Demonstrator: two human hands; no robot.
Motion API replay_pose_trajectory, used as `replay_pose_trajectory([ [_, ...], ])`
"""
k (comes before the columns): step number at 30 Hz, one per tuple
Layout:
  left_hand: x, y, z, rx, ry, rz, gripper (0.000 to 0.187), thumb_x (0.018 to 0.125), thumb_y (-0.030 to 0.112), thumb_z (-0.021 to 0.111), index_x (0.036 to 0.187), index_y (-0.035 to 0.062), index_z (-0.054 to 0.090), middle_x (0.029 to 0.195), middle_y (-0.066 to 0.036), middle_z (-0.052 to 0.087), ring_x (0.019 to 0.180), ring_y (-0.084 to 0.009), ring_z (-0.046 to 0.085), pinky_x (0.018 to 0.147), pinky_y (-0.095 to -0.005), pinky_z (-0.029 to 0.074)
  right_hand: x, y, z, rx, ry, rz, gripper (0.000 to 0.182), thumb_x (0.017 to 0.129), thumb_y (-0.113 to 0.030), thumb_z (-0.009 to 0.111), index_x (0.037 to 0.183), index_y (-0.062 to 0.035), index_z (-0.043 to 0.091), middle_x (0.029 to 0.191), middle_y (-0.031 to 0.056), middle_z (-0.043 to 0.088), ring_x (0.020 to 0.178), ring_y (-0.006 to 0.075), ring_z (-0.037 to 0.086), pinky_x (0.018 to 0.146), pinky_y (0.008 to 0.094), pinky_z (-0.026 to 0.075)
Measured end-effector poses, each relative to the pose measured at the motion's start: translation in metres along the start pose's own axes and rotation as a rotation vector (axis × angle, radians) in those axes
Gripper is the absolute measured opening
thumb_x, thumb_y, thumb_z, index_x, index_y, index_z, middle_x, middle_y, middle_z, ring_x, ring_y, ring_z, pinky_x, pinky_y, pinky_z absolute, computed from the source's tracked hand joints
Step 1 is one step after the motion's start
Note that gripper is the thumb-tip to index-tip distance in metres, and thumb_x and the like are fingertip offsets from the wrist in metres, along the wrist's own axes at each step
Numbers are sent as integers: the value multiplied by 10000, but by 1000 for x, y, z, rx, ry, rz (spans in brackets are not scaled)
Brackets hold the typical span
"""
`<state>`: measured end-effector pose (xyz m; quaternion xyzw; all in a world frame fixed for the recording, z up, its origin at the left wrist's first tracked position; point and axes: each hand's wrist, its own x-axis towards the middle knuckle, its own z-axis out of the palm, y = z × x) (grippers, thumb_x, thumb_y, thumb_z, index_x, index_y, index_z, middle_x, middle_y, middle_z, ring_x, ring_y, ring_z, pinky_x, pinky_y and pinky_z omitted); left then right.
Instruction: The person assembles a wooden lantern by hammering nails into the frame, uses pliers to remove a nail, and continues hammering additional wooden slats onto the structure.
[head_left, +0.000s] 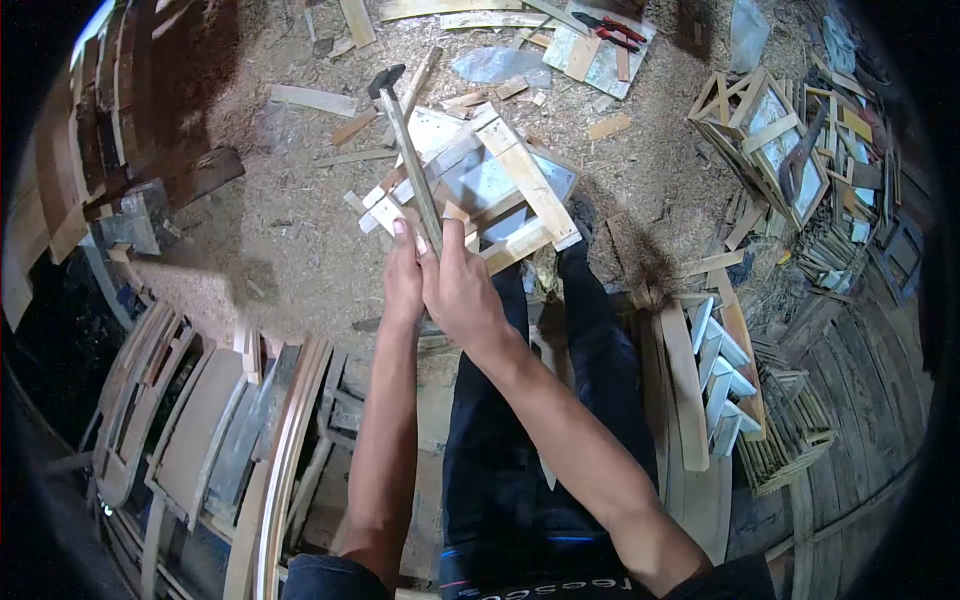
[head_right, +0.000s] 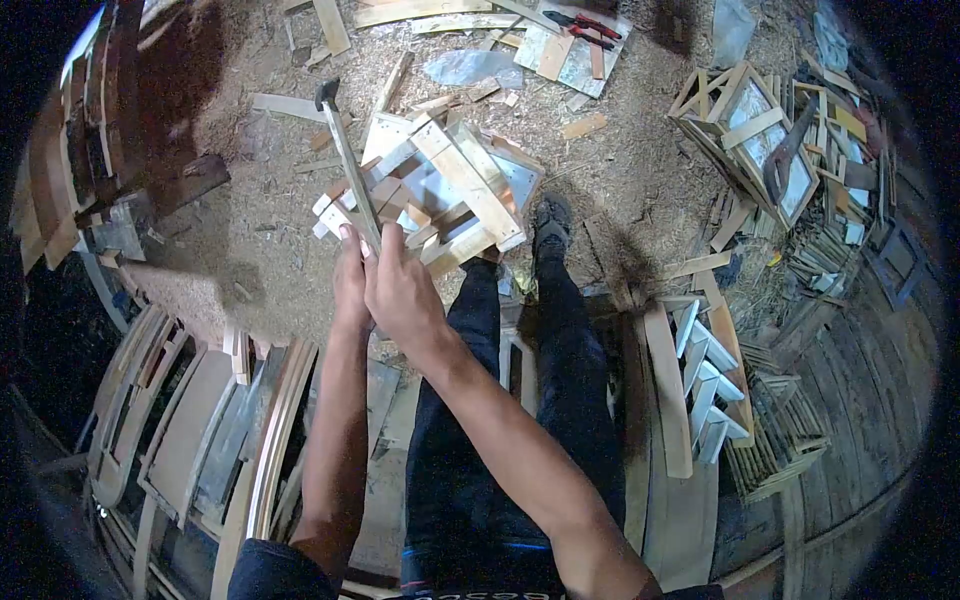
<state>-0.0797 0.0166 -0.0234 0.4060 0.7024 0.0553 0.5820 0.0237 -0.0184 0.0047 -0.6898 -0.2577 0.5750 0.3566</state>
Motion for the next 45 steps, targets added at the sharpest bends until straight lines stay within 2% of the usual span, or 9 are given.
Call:
replay_pose_trajectory([
  [3, -7, 14, 3, -19, 14, -7, 737, 1020, 636, 278, 1057, 22, 683, 919, -93, 667, 832, -190, 619, 766, -377, 501, 1, 7, 8, 63, 113, -108, 244, 979, -177, 524, 1091, 7, 411, 718, 338, 592, 716, 545, 596, 579, 598, 440],
  [8, -6, 15, 3, 42, 29, -32, 754, 1016, 643, 280, 1069, 7, 682, 951, -107, 673, 868, -195, 626, 798, -371, 500, 2, 8, 9, -1, 127, -113, 253, 957, -161, 548, 1094, 3, 412, 728, 335, 592, 719, 538, 599, 582, 601, 443],
  [16, -11, 19, 8, -48, 80, -94, 771, 1022, 642, 257, 1059, 0, 682, 969, -145, 681, 859, -187, 618, 779, -354, 495, 2, 14, 11, -28, 110, -97, 278, 953, -146, 550, 1128, 23, 418, 738, 323, 605, 716, 523, 608, 582, 592, 453],
  [29, -2, 5, 1, -9, 46, -113, 778, 987, 691, 303, 1081, 19, 684, 975, -113, 686, 883, -204, 643, 801, -369, 511, 2, 14, 9, -35, 86, -102, 307, 953, -153, 560, 1142, 43, 419, 731, 326, 602, 706, 516, 610, 578, 574, 466],
  [32, 1, 0, 0, 10, 51, -109, 778, 996, 679, 283, 1076, 19, 686, 961, -113, 687, 879, -204, 643, 797, -369, 511, 4, 19, 9, -110, 76, -202, 296, 968, -141, 516, 1153, 59, 402, 783, 320, 620, 740, 491, 648, 579, 518, 526],
  [34, -2, 5, 2, 41, 31, -73, 787, 1001, 676, 264, 1065, 17, 690, 941, -114, 687, 872, -202, 642, 797, -370, 511, 4, 15, 6, -70, 35, -105, 320, 966, -145, 519, 1176, 67, 401, 790, 323, 620, 743, 495, 642, 593, 527, 524],
  [38, -3, 7, 4, 27, 38, 7, 806, 996, 687, 251, 1053, 17, 694, 928, -116, 688, 871, -202, 643, 798, -372, 511, 4, 17, 8, -78, 43, -114, 333, 968, -148, 518, 1190, 70, 400, 798, 322, 622, 749, 495, 641, 604, 536, 519],
  [40, -3, 9, 2, 101, 49, -10, 828, 991, 698, 246, 1042, 4, 695, 925, -118, 691, 864, -204, 648, 787, -371, 514, 5, 15, 10, -4, 105, -119, 250, 969, -173, 552, 1086, 4, 419, 728, 331, 596, 723, 540, 598, 592, 593, 458],
  [45, 2, 5, 4, 36, 57, -12, 846, 983, 709, 253, 1023, -7, 701, 911, -133, 692, 855, -205, 655, 773, -365, 521, 7, 10, 4, 29, 74, -84, 250, 974, -180, 539, 1099, 3, 424, 745, 337, 604, 745, 549, 596, 608, 595, 460],
])
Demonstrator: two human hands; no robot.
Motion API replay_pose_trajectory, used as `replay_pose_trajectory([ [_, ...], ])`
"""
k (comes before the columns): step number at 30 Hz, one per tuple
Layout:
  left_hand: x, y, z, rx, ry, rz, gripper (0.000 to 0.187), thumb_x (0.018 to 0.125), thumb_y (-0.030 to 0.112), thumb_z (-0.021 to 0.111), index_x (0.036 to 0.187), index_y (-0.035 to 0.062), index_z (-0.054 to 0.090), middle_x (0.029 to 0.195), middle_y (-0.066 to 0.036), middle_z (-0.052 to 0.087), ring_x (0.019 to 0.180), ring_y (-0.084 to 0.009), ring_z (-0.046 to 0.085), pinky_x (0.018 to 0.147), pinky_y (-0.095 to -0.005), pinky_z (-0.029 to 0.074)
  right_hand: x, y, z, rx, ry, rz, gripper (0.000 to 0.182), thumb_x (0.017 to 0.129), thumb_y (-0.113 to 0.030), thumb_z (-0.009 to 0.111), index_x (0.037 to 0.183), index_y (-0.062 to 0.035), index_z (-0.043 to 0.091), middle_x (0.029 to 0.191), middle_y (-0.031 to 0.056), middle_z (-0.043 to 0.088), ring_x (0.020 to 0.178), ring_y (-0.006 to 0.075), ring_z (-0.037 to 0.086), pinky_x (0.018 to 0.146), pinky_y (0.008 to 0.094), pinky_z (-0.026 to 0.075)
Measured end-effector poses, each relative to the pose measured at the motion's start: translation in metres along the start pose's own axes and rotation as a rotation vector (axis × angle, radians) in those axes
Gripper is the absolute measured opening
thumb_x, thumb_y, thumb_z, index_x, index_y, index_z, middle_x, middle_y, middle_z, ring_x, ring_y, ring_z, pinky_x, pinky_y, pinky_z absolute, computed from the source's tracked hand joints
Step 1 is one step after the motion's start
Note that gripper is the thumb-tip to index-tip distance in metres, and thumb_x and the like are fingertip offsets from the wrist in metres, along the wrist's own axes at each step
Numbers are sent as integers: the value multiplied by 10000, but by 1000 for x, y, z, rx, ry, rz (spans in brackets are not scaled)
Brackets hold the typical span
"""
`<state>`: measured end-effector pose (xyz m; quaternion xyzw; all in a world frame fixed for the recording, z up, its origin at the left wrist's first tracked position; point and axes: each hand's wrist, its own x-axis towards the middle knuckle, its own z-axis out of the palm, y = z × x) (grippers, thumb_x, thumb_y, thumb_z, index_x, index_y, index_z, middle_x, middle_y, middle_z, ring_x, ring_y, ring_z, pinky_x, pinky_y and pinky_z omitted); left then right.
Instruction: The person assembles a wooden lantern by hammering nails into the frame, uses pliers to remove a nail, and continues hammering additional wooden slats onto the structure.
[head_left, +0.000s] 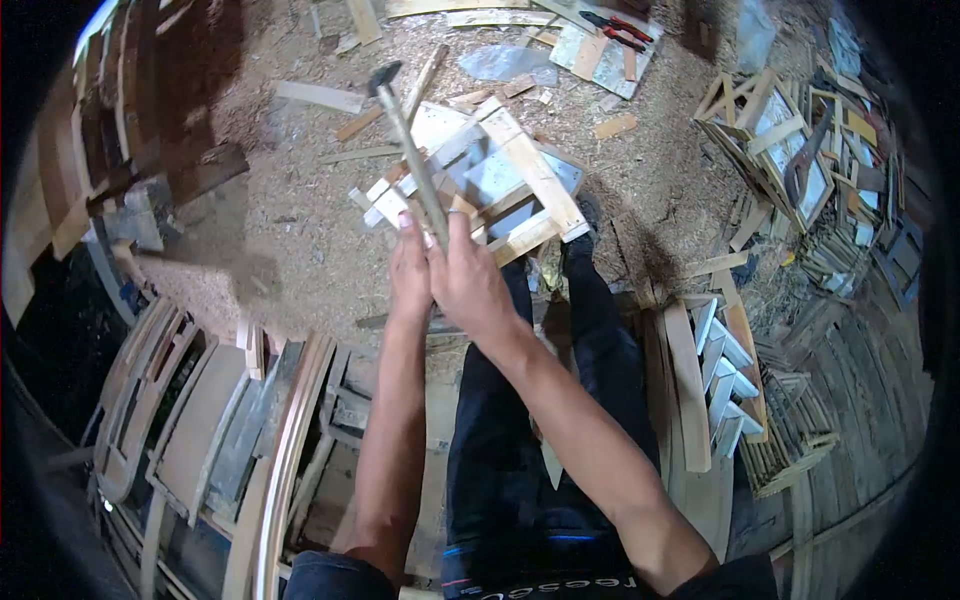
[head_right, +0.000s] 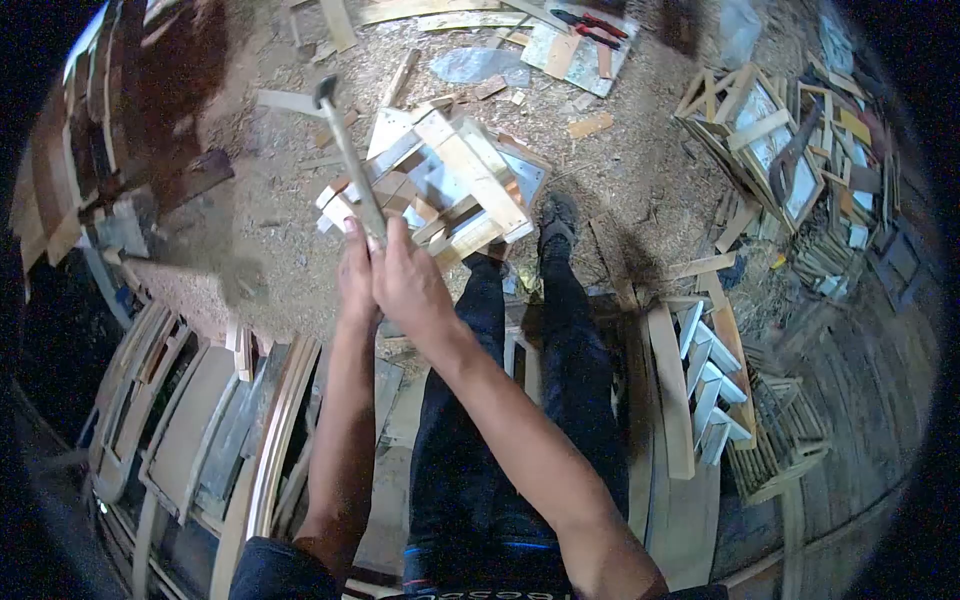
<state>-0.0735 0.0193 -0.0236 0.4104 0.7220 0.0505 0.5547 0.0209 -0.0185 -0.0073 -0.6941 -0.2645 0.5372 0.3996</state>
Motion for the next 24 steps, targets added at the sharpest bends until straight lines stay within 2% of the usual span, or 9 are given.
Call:
replay_pose_trajectory([
  [5, 6, -12, 6, -286, -66, 111, 712, 1045, 574, 270, 1147, -17, 653, 1024, -163, 688, 910, -211, 666, 823, -359, 538, -1, 13, -3, -50, -7, -37, 301, 982, -172, 540, 1214, 6, 468, 911, 318, 643, 853, 522, 619, 693, 564, 484],
  [9, 8, -9, 11, -431, -75, 127, 624, 1068, 488, 304, 1218, -34, 611, 1133, -190, 660, 1017, -225, 656, 906, -350, 522, -13, 4, -19, -65, 3, -99, 270, 979, -147, 554, 1185, 13, 487, 898, 281, 657, 835, 502, 635, 693, 525, 503],
  [10, 2, 2, 16, -593, -36, 15, 568, 1055, 491, 364, 1068, 2, 653, 897, -106, 675, 773, -173, 652, 688, -304, 527, -21, 5, -25, -128, 65, -175, 259, 981, -139, 552, 1178, 19, 489, 881, 264, 657, 814, 479, 646, 689, 500, 511],
  [11, 2, 2, 14, -608, -29, 20, 568, 1055, 491, 364, 1068, 2, 653, 897, -106, 675, 773, -173, 652, 688, -304, 527, -30, 7, -34, -192, 130, -255, 249, 984, -130, 550, 1170, 24, 490, 865, 247, 658, 793, 457, 657, 685, 476, 518],
  [14, 6, -6, 8, -578, -7, -93, 436, 1003, 477, 520, 897, 66, 620, 628, 35, 492, 518, -79, 391, 483, -242, 264, -67, 14, -71, -186, -52, -37, 319, 972, -171, 581, 1226, 10, 510, 991, 280, 658, 917, 460, 662, 730, 481, 538],
  [15, 6, -5, 6, -598, 4, -88, 436, 1003, 477, 520, 897, 66, 620, 628, 35, 492, 518, -79, 391, 483, -242, 264, -81, 34, -81, -288, -18, -135, 310, 973, -182, 586, 1212, 4, 519, 943, 259, 668, 866, 450, 674, 700, 483, 539],
  [19, 14, 3, 13, -895, 94, -47, 340, 932, 400, 662, 946, 62, 634, 704, 47, 554, 567, -61, 429, 523, -242, 310, -116, 47, -112, -351, -128, -152, 292, 972, -210, 600, 1167, 2, 551, 870, 252, 665, 796, 451, 669, 652, 473, 533],
  [22, 27, -24, 8, -832, -76, 11, 420, 899, 355, 702, 1150, 23, 643, 1011, -40, 678, 859, -108, 609, 740, -227, 448, -124, 51, -119, -412, -176, -152, 263, 976, -223, 594, 1116, -1, 574, 835, 250, 659, 761, 455, 660, 639, 473, 526],
  [24, 29, -27, 13, -866, -79, 28, 446, 900, 348, 702, 1186, 13, 635, 1056, -55, 677, 919, -124, 612, 795, -243, 453, -120, 52, -120, -452, -195, -142, 246, 980, -223, 585, 1091, -3, 580, 821, 249, 654, 746, 455, 657, 631, 477, 521],
])
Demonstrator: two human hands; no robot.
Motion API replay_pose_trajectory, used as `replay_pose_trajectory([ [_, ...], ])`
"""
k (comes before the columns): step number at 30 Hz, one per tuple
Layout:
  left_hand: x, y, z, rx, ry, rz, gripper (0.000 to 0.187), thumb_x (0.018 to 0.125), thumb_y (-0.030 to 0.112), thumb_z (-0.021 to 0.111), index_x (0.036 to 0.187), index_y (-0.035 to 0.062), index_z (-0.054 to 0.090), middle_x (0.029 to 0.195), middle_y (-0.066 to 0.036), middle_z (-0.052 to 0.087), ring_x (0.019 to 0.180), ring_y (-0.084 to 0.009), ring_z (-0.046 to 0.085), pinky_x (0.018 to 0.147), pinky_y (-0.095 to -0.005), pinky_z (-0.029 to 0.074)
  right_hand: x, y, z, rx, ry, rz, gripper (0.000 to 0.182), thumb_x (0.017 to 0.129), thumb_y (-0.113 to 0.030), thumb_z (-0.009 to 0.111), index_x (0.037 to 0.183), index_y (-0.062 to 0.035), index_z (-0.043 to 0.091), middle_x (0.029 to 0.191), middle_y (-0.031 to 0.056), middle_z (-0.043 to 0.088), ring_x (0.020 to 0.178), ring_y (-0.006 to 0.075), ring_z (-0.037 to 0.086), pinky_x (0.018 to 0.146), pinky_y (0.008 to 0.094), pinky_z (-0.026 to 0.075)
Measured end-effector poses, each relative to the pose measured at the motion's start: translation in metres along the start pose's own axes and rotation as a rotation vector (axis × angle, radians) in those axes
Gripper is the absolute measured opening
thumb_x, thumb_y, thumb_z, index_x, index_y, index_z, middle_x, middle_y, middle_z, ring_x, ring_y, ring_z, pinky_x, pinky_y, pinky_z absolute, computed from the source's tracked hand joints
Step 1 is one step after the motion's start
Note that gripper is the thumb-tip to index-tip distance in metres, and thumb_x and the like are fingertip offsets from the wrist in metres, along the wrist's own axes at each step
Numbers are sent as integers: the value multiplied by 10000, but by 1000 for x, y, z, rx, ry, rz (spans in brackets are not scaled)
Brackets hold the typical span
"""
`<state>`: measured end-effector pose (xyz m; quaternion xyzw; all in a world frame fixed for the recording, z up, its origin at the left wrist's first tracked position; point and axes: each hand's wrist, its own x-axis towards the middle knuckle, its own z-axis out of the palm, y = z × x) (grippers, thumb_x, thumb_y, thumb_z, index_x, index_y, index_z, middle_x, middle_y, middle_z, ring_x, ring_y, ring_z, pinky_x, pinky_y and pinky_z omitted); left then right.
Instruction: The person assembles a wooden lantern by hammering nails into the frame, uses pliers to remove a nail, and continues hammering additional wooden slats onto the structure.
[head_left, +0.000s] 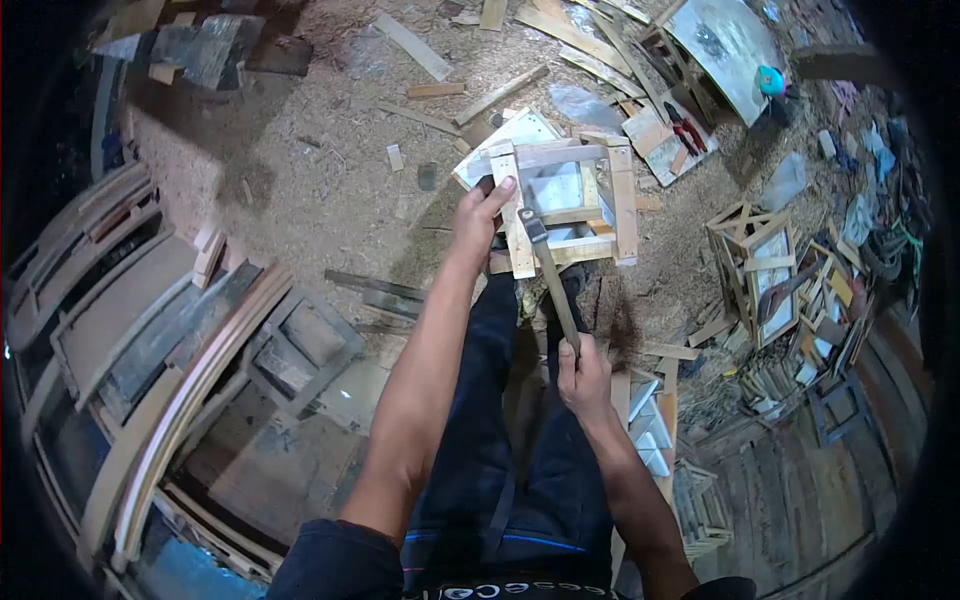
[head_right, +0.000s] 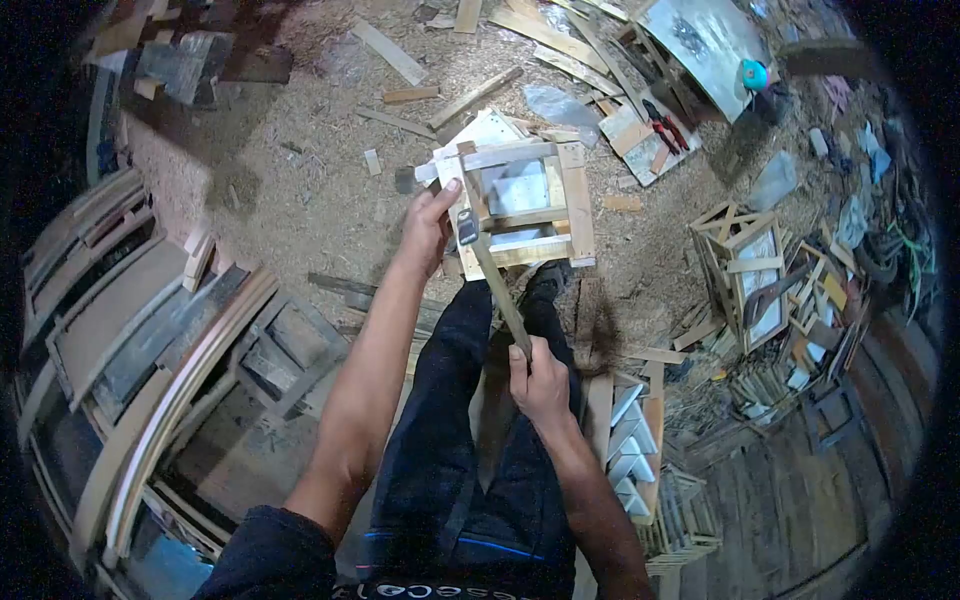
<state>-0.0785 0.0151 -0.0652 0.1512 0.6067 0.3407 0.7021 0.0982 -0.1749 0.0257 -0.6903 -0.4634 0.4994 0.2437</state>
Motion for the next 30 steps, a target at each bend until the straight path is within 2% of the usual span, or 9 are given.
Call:
replay_pose_trajectory([
  [2, 1, 2, -2, 0, -29, -26, 473, 907, 330, 698, 1234, -4, 625, 1123, -71, 672, 1011, -144, 594, 916, -296, 438, 3, 2, -1, -38, -19, 12, 233, 984, -223, 577, 1067, -5, 586, 807, 248, 649, 731, 455, 654, 623, 482, 516],
  [5, 6, -4, -1, -4, -45, 29, 463, 913, 320, 692, 1230, -11, 624, 1121, -68, 671, 1011, -144, 594, 931, -311, 441, 7, 2, -3, -70, -10, -3, 223, 993, -227, 560, 1038, -10, 586, 789, 248, 642, 722, 459, 648, 611, 490, 505],
  [10, -3, 8, 7, -17, -18, 1, 406, 919, 294, 690, 1182, -11, 637, 1094, -59, 679, 973, -144, 612, 905, -290, 460, 16, -1, -8, -144, 22, 8, 237, 1002, -249, 545, 1034, -17, 578, 764, 264, 627, 716, 476, 631, 604, 506, 490],
  [13, -9, 12, 11, -44, -22, 7, 399, 885, 336, 722, 1133, 40, 625, 1000, -31, 674, 880, -133, 644, 773, -311, 518, 17, 2, -10, -189, -16, 17, 240, 1000, -252, 547, 1034, -16, 577, 758, 267, 623, 714, 476, 629, 607, 508, 489],
  [15, -8, 13, 12, 12, -13, 39, 437, 875, 349, 728, 1162, 38, 621, 1069, -41, 667, 980, -141, 618, 868, -342, 490, 16, 0, -8, -206, -16, 39, 244, 1000, -256, 549, 1032, -16, 577, 755, 268, 622, 713, 477, 629, 609, 511, 489],
  [22, -8, 10, 11, -54, -58, 80, 477, 891, 317, 714, 1227, 1, 596, 1146, -86, 650, 1046, -180, 591, 970, -322, 426, 14, -9, -6, -237, 49, -18, 253, 999, -261, 549, 1039, -13, 579, 739, 261, 622, 691, 482, 633, 603, 521, 497],
  [25, -7, 10, 12, -34, -39, 93, 470, 890, 307, 717, 1224, -2, 596, 1145, -81, 647, 1041, -174, 589, 962, -324, 431, 18, -8, -11, -337, -54, 107, 248, 997, -264, 550, 1036, -20, 576, 750, 264, 630, 710, 483, 637, 603, 526, 496],
  [28, -2, 5, 9, -42, -62, 74, 471, 892, 313, 714, 1220, -5, 595, 1124, -71, 644, 1038, -167, 587, 950, -324, 436, 14, -23, -15, -167, 66, -7, 252, 1001, -282, 543, 1012, -32, 572, 767, 276, 637, 738, 493, 633, 603, 543, 486],
  [30, -4, 4, 9, -55, -59, 80, 471, 892, 316, 715, 1218, -4, 596, 1111, -64, 642, 1030, -163, 587, 940, -321, 441, 15, -11, -10, -279, 18, 47, 247, 1000, -278, 546, 1008, -32, 573, 765, 270, 638, 733, 490, 633, 601, 534, 491],
])
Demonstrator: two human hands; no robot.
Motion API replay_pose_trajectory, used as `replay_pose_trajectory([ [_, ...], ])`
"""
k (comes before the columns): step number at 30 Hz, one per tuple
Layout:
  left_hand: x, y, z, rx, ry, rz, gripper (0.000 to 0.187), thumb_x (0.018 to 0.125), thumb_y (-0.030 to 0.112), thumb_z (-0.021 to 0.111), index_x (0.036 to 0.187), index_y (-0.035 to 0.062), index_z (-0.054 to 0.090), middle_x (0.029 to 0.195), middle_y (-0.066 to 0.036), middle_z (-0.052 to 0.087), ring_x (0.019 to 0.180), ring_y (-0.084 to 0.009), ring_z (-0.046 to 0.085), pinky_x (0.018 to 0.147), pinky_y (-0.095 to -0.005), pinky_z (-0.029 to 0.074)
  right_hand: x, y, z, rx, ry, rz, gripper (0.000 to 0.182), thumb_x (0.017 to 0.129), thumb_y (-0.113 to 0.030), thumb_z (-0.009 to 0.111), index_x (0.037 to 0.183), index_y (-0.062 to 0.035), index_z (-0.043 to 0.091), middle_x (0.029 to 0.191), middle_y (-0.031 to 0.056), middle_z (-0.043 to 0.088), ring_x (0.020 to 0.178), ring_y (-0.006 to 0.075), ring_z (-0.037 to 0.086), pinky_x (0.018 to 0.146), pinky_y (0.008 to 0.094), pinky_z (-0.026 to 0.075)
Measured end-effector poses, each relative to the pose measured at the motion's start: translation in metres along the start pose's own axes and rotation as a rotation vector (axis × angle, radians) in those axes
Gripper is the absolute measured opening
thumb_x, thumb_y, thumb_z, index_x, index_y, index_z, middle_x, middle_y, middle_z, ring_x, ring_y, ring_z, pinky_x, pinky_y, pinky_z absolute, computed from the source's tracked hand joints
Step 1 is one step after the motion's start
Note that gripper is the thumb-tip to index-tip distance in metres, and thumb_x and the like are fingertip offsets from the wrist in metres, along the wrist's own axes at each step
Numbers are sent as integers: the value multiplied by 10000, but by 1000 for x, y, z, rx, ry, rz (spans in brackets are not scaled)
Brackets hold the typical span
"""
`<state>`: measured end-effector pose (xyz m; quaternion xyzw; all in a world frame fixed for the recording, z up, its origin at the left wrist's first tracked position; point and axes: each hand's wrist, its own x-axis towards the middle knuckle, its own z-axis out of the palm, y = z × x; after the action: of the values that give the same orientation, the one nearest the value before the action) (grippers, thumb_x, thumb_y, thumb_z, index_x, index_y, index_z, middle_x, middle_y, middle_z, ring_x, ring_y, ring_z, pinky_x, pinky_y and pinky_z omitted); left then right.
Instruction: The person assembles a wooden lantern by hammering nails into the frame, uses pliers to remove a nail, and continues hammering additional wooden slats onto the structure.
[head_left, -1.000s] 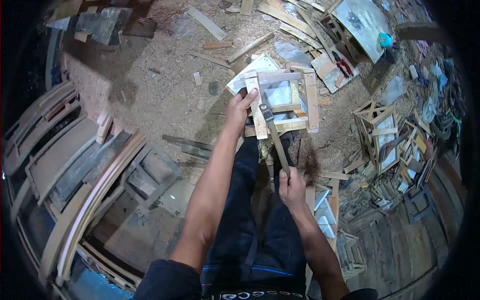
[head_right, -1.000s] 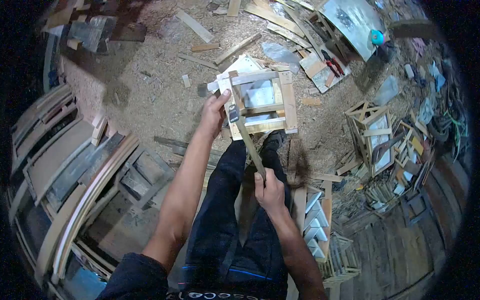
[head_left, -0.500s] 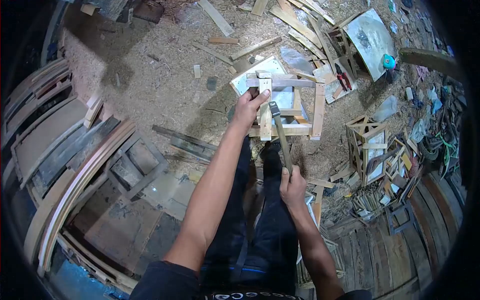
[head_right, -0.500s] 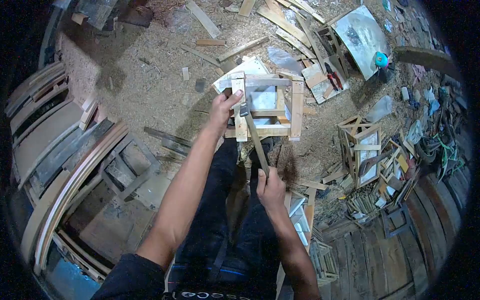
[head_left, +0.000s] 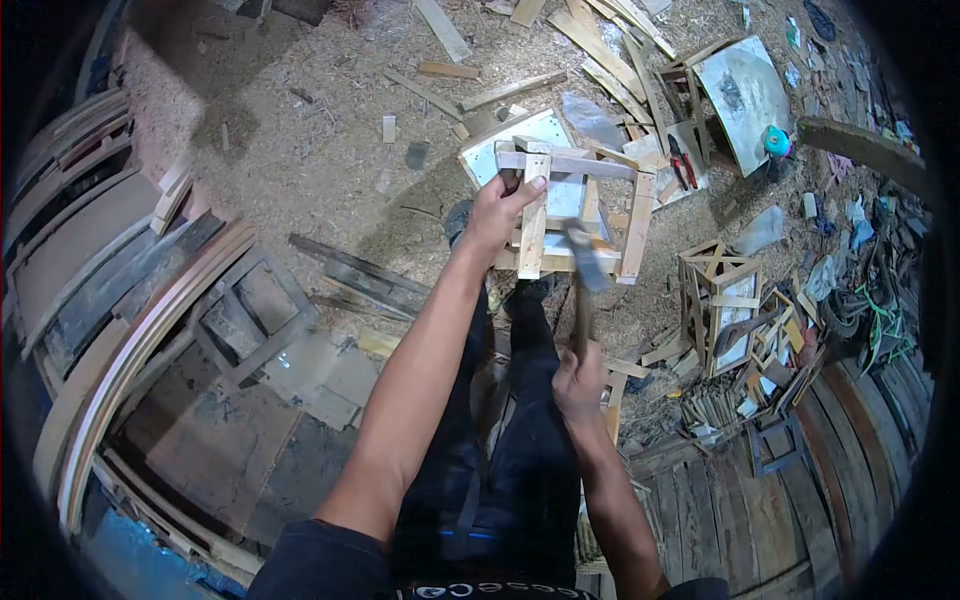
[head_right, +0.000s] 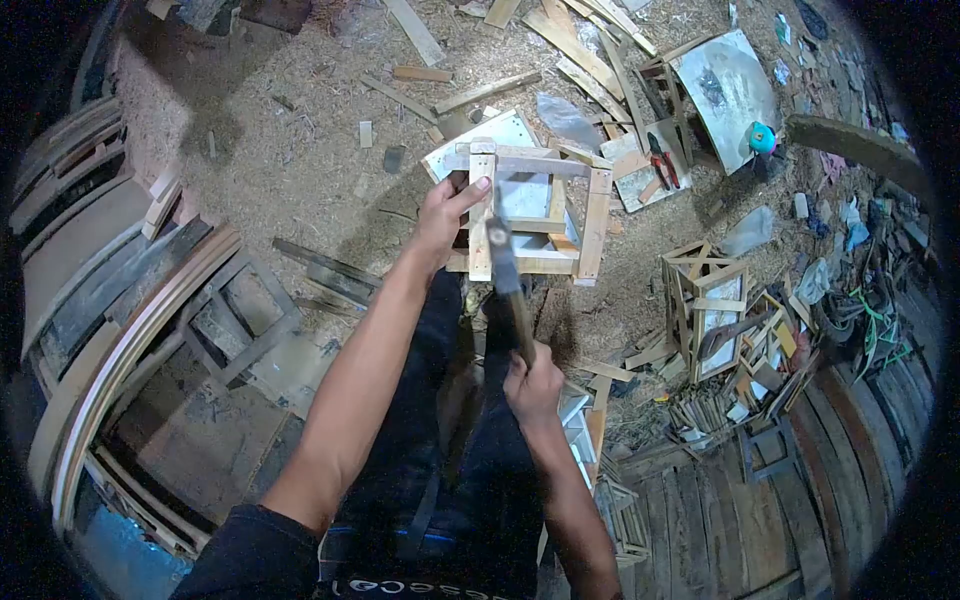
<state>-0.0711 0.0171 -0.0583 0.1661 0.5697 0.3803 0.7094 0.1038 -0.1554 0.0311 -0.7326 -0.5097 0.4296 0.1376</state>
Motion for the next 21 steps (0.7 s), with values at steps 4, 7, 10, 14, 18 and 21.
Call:
replay_pose_trajectory([
  [4, -1, 11, 5, 26, 15, 29, 474, 889, 341, 717, 1209, 11, 601, 1077, -41, 644, 995, -151, 589, 893, -308, 457, 6, -3, 1, -36, -5, -48, 213, 992, -230, 566, 987, -17, 570, 746, 249, 632, 703, 474, 636, 587, 500, 504],
  [7, -1, 5, 2, 46, 9, -3, 462, 886, 366, 714, 1206, 48, 609, 1069, -29, 649, 974, -127, 595, 836, -317, 483, 0, 6, 7, 60, 83, -137, 200, 991, -211, 571, 987, -11, 567, 748, 245, 629, 694, 463, 641, 577, 482, 508],
  [10, 0, 1, 0, -15, 40, 0, 403, 906, 285, 707, 1194, 15, 627, 1112, -49, 668, 1017, -135, 594, 949, -304, 437, -1, 10, 2, 44, 53, -86, 197, 993, -203, 572, 986, -7, 566, 753, 247, 626, 692, 457, 644, 571, 470, 509],
  [14, 3, -5, -6, 33, 47, -145, 447, 888, 379, 711, 1175, 43, 642, 1038, -22, 665, 942, -123, 590, 841, -261, 430, 14, -2, -2, 54, 25, -26, 207, 984, -204, 588, 943, -5, 549, 739, 268, 613, 702, 479, 630, 560, 486, 492],
  [18, -2, 0, -3, 195, 158, -102, 491, 923, 414, 654, 1220, 24, 635, 1086, -63, 668, 955, -153, 584, 852, -278, 436, 8, -8, -15, 180, 43, 63, 227, 972, -221, 598, 977, 4, 571, 731, 218, 626, 702, 399, 667, 590, 427, 497],
  [21, -13, 11, -2, 608, 154, 39, 451, 996, 413, 565, 1163, 2, 642, 976, -72, 674, 876, -137, 588, 810, -300, 464, -11, -10, -23, 397, 156, 143, 244, 977, -242, 594, 959, 1, 572, 706, 157, 613, 647, 282, 649, 604, 371, 489],
])
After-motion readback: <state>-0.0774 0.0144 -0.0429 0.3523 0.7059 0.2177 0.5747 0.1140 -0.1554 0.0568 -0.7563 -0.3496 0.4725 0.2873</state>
